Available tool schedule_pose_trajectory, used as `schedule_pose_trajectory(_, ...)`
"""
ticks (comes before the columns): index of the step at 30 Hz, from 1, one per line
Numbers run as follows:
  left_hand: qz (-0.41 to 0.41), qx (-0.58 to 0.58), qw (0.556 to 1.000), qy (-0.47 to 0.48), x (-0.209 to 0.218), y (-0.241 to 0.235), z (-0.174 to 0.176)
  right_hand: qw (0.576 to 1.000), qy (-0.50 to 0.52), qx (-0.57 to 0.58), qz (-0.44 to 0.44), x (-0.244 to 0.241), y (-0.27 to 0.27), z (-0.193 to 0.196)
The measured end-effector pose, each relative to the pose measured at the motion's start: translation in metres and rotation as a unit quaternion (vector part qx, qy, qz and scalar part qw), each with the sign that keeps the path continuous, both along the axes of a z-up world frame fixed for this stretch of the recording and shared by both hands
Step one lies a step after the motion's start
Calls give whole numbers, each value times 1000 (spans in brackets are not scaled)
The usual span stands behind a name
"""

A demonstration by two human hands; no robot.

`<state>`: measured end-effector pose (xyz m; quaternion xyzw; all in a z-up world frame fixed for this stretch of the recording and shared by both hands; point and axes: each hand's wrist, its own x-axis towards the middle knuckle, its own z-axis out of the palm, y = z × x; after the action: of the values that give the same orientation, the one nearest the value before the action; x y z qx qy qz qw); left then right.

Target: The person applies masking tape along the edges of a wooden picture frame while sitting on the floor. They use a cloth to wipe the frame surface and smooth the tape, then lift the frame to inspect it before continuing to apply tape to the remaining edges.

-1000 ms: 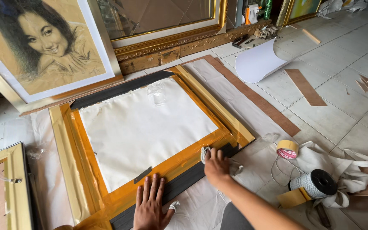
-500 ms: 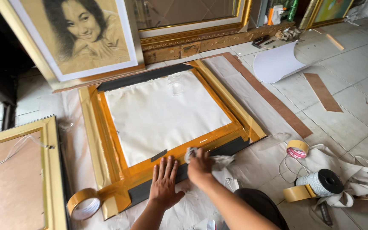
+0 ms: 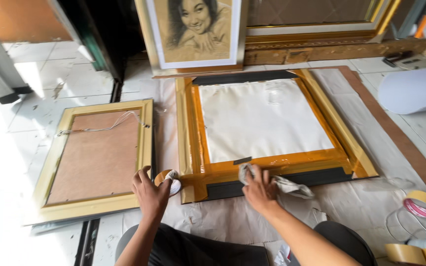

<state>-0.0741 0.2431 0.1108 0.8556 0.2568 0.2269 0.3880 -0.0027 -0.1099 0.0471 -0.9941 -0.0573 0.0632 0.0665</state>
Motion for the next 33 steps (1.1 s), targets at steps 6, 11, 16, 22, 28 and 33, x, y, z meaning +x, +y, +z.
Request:
schedule_pose_trajectory(6, -14, -184, 979, 86, 22, 23, -64, 989, -32, -32, 138, -38, 98, 13)
schedule_pose_trajectory(11, -36, -133, 982, 129, 32, 28, -101, 987, -23, -35, 158, -33, 103, 11)
schedule_pose_trajectory(16, -81, -171, 981, 28, 15, 14, -42, 983, -6, -46, 178, -28, 98, 14)
schedule_pose_trajectory(22, -137, -238, 959, -75, 15, 10, -41, 982, 18, -52, 179, -25, 94, 8)
schedule_pose_trajectory(28, -91, -307, 945, -67, 20, 21, -70, 976, 40, -64, 202, -17, 103, 22)
schedule_pose_trajectory(33, -58, -267, 961, -32, 23, 26, -84, 957, -15, -119, 263, 1, 110, 1)
